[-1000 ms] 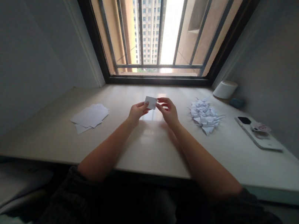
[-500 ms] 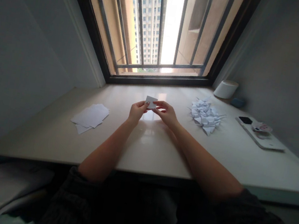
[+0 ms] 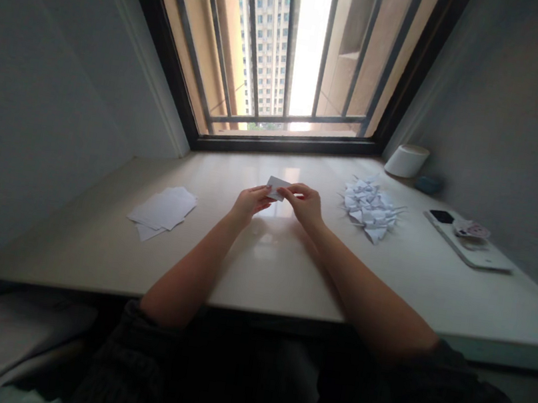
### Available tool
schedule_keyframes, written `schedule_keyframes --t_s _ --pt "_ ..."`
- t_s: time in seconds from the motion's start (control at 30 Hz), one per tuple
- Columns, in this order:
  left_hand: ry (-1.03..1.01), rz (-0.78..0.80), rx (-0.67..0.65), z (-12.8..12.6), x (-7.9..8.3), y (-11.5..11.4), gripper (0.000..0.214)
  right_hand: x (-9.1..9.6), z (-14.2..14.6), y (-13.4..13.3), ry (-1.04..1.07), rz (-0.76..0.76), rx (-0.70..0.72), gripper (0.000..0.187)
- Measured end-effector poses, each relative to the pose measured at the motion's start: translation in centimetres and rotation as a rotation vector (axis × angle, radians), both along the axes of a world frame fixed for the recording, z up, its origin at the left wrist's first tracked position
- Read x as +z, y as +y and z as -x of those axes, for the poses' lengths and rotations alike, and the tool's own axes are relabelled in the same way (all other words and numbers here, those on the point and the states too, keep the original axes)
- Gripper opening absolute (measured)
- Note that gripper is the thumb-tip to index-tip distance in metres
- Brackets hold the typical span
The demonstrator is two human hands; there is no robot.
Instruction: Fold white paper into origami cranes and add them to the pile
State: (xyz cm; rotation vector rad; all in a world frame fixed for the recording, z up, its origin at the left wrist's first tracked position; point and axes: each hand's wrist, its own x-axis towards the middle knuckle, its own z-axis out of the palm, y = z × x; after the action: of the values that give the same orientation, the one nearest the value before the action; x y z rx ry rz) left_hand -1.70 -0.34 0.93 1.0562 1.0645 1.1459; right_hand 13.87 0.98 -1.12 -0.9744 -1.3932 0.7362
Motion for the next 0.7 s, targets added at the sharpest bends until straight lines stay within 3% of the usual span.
schedule_keyframes --t_s 0.3,0.5,0.7 --pt "-0.004 -0.018 0.057 -0.5 0.5 -0.4 0.045 0.3 0.0 -0.4 -0.017 -0.005 -0.084 0.037" --pt "0.06 -0.241 0.093 -1.3 0.6 -1.0 0.087 0.8 0.0 -0.8 0.093 0.042 -0.114 0.037" --pt "0.095 -0.36 0.195 -1.5 0.0 -0.8 0.041 1.3 0.2 -1.1 0.181 0.057 -0.097 0.032"
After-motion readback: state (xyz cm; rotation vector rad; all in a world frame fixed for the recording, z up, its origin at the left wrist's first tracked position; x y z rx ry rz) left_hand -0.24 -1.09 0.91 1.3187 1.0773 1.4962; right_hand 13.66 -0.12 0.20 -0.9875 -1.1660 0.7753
